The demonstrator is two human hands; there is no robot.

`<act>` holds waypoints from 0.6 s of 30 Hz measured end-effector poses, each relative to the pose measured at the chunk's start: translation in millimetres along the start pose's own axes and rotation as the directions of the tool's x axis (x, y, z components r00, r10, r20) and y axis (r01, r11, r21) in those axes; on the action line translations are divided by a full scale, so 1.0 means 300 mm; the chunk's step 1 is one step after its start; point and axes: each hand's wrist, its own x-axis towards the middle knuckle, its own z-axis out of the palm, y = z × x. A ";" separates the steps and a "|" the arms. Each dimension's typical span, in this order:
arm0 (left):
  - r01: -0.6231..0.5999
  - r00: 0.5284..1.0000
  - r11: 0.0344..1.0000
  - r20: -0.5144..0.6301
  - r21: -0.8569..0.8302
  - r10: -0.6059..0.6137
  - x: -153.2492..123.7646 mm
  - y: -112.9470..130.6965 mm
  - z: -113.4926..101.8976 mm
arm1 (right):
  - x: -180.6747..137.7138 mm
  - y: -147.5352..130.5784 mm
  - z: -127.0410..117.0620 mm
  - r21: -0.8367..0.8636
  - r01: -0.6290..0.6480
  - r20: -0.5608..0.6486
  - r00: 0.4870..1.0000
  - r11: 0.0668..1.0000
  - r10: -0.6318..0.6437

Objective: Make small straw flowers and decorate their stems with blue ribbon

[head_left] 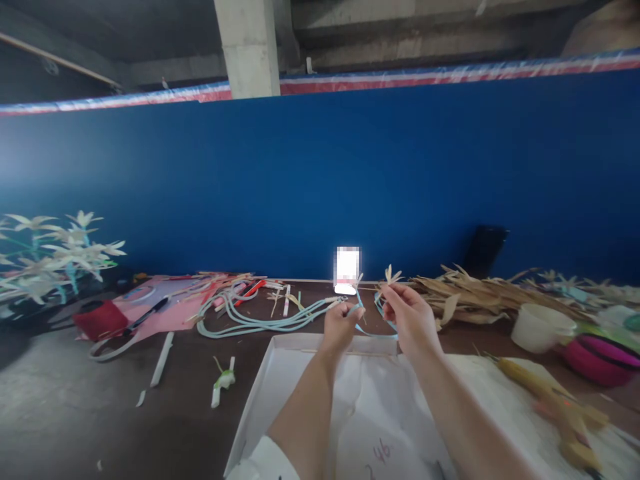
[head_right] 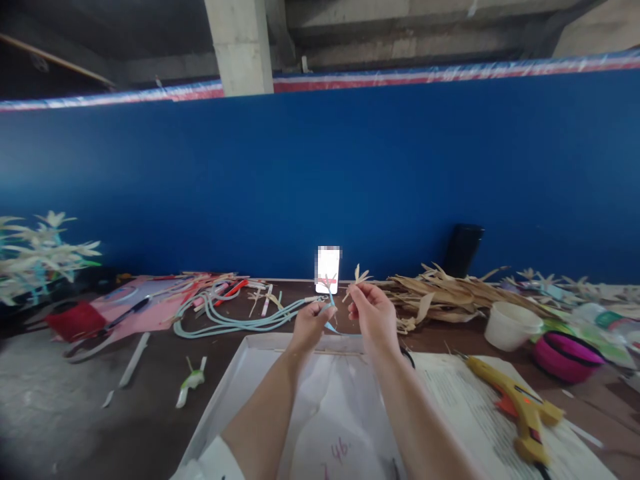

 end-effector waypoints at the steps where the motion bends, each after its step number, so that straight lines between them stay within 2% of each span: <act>1: -0.004 1.000 1.000 0.010 -0.009 0.004 0.002 -0.001 0.002 | -0.002 0.013 0.000 0.009 -0.035 0.019 0.999 0.999 0.034; 5: 0.000 1.000 0.999 0.019 -0.052 0.001 0.009 -0.004 0.009 | -0.004 0.047 0.007 0.043 -0.166 0.037 0.986 0.985 0.164; 11: 0.025 1.000 1.000 0.009 -0.017 -0.025 0.008 0.003 0.011 | 0.016 0.081 -0.007 0.060 -0.287 0.025 0.958 0.956 0.286; 18: 0.051 0.999 0.998 0.016 -0.042 -0.050 -0.004 0.022 0.017 | 0.017 0.080 -0.018 0.013 -0.272 0.067 0.960 0.962 0.271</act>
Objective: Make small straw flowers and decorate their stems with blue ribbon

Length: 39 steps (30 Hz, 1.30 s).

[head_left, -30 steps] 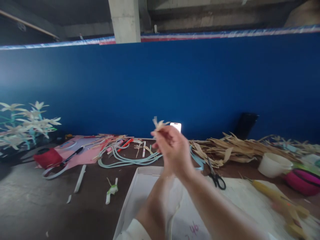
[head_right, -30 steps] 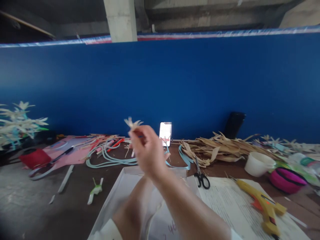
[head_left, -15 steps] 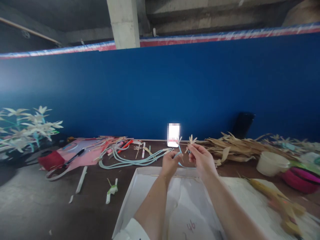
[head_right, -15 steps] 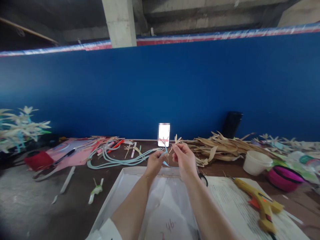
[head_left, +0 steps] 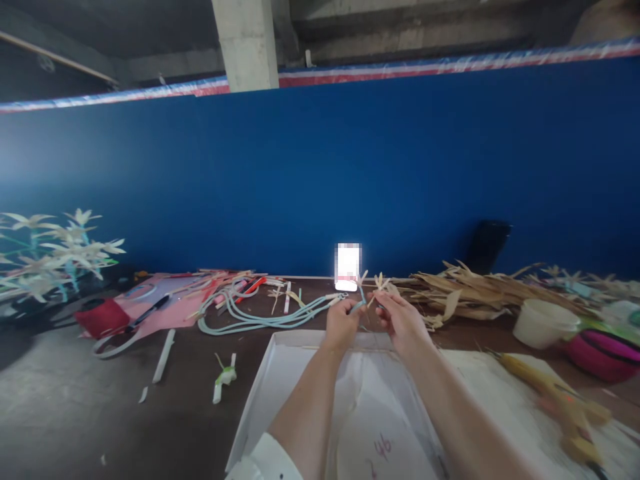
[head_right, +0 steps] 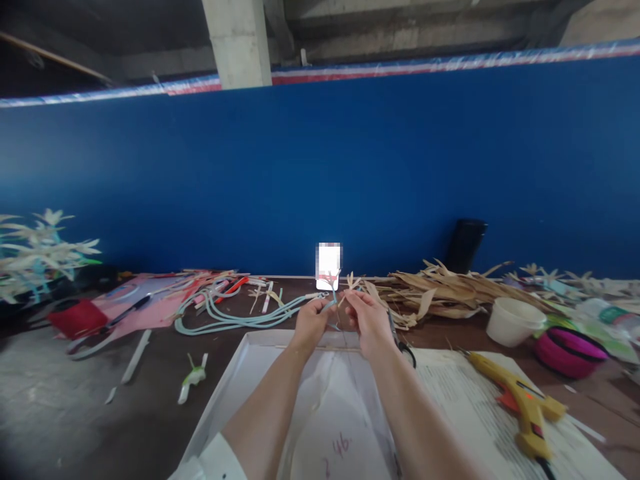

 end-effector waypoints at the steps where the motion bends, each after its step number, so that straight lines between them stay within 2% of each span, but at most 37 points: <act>1: 0.005 1.000 1.000 0.003 -0.011 -0.005 -0.003 0.006 0.001 | -0.003 -0.003 0.002 -0.004 0.001 0.007 1.000 1.000 -0.001; 12: -0.021 1.000 0.999 0.017 0.033 0.020 -0.027 0.052 0.003 | -0.004 0.003 0.008 0.048 -0.004 0.022 1.000 0.999 0.003; 16: -0.018 1.000 0.997 0.020 0.078 0.017 -0.020 0.038 0.002 | -0.003 0.010 0.006 0.065 -0.010 0.019 1.000 0.998 0.009; 20: -0.078 0.997 0.990 0.020 0.119 0.077 -0.009 0.010 0.001 | -0.006 0.010 0.004 0.090 -0.030 0.033 0.999 0.995 0.027; 27: -0.049 0.997 0.996 0.054 0.074 0.045 0.000 -0.020 0.006 | -0.014 0.013 -0.001 0.156 -0.099 0.131 0.988 0.983 0.079; 39: -0.092 0.995 0.991 0.046 0.097 0.088 -0.010 0.001 0.000 | -0.016 0.020 0.002 0.153 -0.125 0.134 0.985 0.980 0.104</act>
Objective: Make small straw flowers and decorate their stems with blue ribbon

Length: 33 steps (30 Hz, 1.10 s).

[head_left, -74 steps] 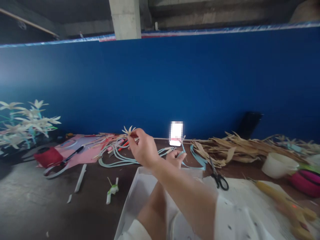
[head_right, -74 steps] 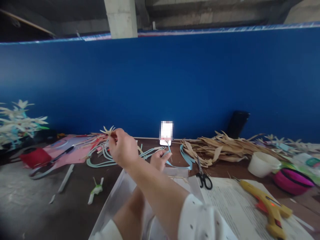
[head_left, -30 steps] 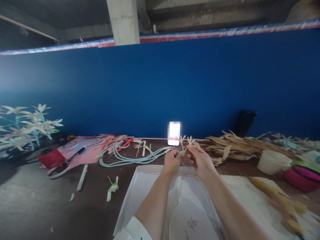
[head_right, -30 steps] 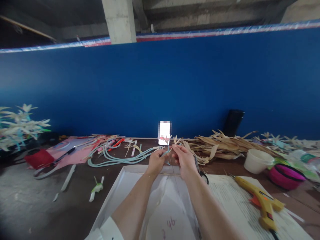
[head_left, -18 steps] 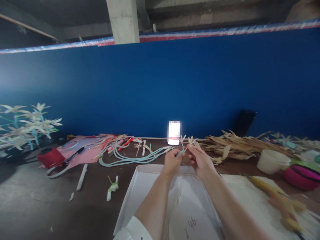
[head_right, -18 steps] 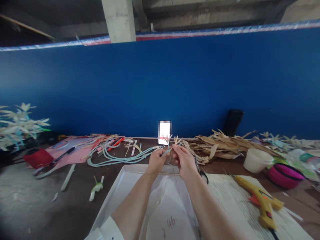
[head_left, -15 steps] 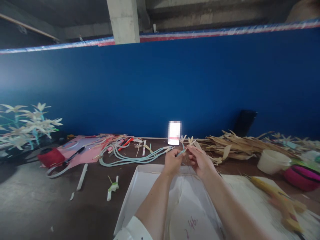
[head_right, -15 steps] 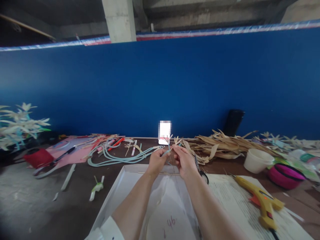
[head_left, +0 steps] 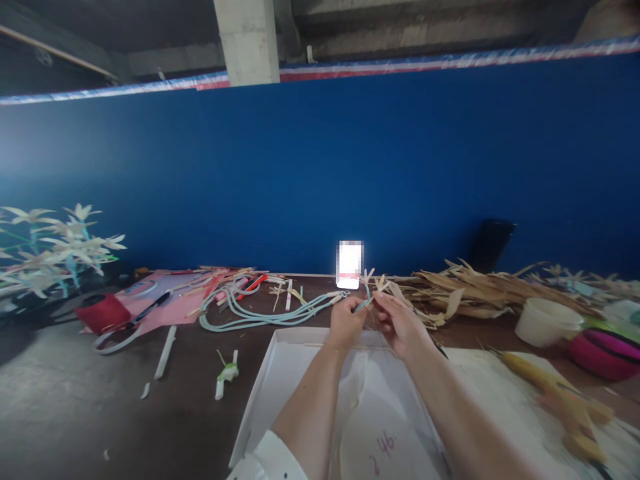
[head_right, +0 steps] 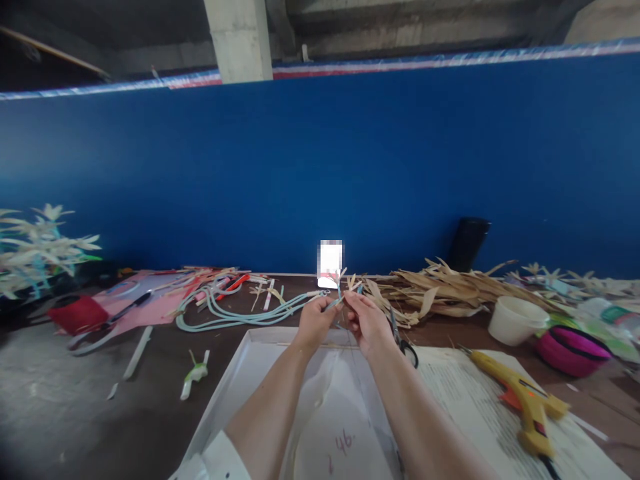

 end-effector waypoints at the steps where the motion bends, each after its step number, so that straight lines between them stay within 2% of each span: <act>1: 0.002 1.000 1.000 0.001 -0.005 -0.002 0.001 -0.002 0.001 | 0.000 0.001 -0.001 -0.003 0.003 -0.001 1.000 1.000 -0.003; 6: -0.010 1.000 1.000 0.003 0.013 0.010 0.006 -0.015 0.004 | 0.000 0.000 0.001 0.003 0.025 0.005 1.000 1.000 -0.025; 13: -0.006 1.000 0.999 0.001 0.041 0.006 -0.003 0.015 -0.003 | 0.000 0.002 0.006 -0.067 0.051 -0.077 0.995 0.996 -0.056; 23: -0.016 1.000 1.000 0.003 0.001 0.016 -0.005 0.017 0.001 | 0.009 0.012 0.000 -0.083 0.088 -0.085 0.992 0.993 -0.095; 28: 0.015 1.000 1.000 0.007 0.017 -0.015 -0.008 0.030 0.000 | 0.012 0.013 0.000 -0.094 0.095 -0.100 0.990 0.991 -0.104; 33: -0.015 1.000 0.999 0.009 0.043 0.015 -0.010 0.037 -0.003 | 0.010 0.011 0.001 -0.089 0.087 -0.079 0.992 0.992 -0.095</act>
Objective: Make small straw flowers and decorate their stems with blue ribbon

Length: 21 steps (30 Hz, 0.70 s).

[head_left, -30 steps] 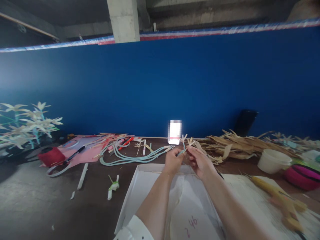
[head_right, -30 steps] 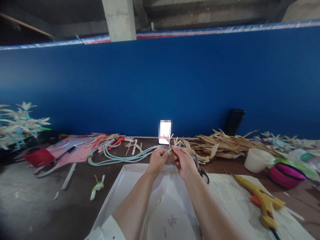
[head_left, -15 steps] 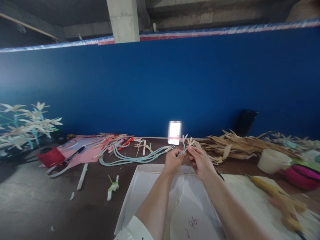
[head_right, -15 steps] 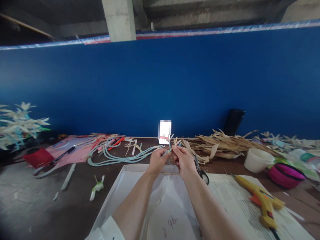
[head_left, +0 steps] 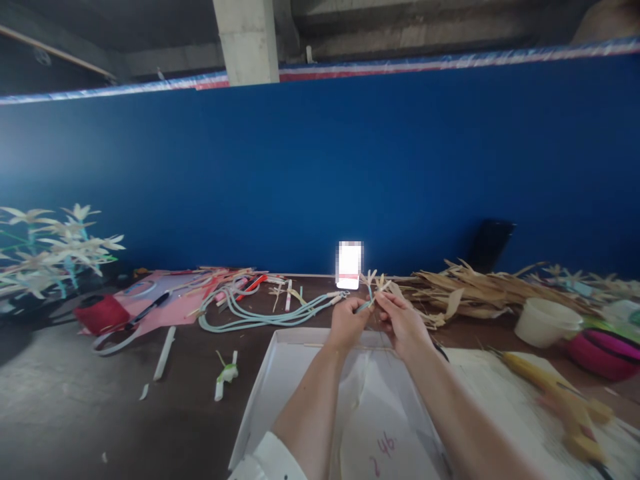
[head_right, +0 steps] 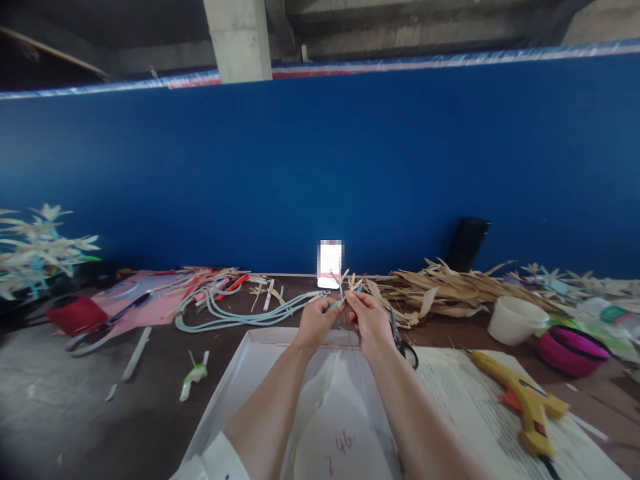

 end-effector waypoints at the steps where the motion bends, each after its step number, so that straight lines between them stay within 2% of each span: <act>1: -0.003 1.000 1.000 0.003 0.006 0.003 0.000 0.000 0.000 | 0.000 0.000 0.000 -0.001 -0.002 0.002 1.000 1.000 0.002; 13: 0.009 1.000 1.000 0.017 0.019 -0.010 0.004 -0.004 0.003 | 0.008 0.004 -0.007 0.018 0.002 -0.054 0.999 1.000 -0.001; 21: 0.027 0.999 0.999 0.026 0.017 -0.027 0.006 -0.008 0.002 | 0.009 0.004 -0.010 0.044 0.015 -0.044 0.999 0.999 -0.013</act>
